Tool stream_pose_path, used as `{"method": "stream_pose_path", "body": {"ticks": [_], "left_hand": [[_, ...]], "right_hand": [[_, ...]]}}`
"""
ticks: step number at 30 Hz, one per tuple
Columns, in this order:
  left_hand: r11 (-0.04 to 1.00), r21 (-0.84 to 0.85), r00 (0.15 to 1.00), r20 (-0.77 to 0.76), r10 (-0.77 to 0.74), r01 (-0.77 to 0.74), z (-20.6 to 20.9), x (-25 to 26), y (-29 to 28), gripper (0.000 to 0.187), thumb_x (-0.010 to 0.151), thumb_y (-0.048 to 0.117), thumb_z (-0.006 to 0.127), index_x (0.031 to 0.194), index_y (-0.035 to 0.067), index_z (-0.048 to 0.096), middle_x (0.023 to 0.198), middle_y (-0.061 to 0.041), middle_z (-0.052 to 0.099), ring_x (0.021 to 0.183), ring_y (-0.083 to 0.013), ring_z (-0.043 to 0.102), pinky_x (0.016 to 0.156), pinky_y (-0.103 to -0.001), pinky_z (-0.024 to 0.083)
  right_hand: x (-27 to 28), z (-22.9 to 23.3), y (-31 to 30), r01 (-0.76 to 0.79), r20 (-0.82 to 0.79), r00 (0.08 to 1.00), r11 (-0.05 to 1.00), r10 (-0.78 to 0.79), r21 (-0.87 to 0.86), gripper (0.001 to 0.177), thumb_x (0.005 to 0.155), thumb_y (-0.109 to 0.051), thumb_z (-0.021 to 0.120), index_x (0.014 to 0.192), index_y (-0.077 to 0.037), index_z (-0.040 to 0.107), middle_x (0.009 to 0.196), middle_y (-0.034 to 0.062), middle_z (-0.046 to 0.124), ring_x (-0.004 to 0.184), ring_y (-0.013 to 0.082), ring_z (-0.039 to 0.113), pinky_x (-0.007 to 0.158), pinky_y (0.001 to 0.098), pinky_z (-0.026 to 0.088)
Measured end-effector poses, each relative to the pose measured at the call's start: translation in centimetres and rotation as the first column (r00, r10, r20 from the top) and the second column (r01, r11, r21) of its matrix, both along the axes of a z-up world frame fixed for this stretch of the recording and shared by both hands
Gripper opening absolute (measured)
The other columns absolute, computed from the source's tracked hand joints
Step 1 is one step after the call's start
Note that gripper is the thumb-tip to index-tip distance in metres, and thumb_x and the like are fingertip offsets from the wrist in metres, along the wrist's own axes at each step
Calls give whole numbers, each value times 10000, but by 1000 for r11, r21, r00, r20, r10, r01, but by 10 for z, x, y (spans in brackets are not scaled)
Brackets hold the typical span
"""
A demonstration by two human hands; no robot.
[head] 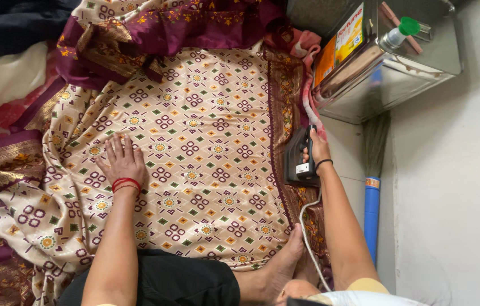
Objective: The person irons a patterned fabric laid out on the floor using a handheld electric iron. They repeatedly smooth the fabric with their hands and move the iron across different sections to remove wrinkles.
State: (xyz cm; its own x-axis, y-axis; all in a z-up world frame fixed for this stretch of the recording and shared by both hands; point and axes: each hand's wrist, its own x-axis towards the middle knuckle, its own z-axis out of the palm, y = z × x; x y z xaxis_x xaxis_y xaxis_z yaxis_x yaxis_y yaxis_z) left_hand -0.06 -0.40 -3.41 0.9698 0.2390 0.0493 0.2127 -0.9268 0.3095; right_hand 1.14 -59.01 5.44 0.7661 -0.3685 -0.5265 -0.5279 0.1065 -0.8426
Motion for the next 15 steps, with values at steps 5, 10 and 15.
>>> {"method": "stream_pose_path", "body": {"ticks": [5, 10, 15], "left_hand": [[999, -22, 1000, -8, 28, -28, 9, 1, -4, 648, 1036, 519, 306, 1633, 271, 261, 1727, -4, 119, 1585, -240, 81, 1210, -648, -43], [999, -19, 999, -32, 41, -42, 15, 0, -6, 648, 1030, 537, 293, 1628, 291, 242, 1725, 3, 112, 1586, -232, 54, 1208, -636, -59], [999, -12, 999, -30, 41, -41, 13, 4, -4, 651, 1028, 563, 276, 1625, 305, 244, 1721, 7, 100, 1581, -228, 25, 1201, -638, -72]], "right_hand": [[-9, 19, 47, -120, -56, 991, 991, 124, 65, 429, 1000, -552, 527, 967, -125, 508, 579, 33, 488, 375, 144, 450, 367, 314, 410], [-13, 28, 122, -418, -80, 903, 906, 423, 69, 332, 977, -492, 540, 1138, -202, 542, 565, 3, 498, 357, 100, 441, 347, 265, 397], [-1, 26, 202, -772, -96, 633, 636, 768, -2, 452, 1035, -448, 526, 1206, -32, 562, 557, -15, 542, 386, 88, 501, 352, 256, 426]]}}
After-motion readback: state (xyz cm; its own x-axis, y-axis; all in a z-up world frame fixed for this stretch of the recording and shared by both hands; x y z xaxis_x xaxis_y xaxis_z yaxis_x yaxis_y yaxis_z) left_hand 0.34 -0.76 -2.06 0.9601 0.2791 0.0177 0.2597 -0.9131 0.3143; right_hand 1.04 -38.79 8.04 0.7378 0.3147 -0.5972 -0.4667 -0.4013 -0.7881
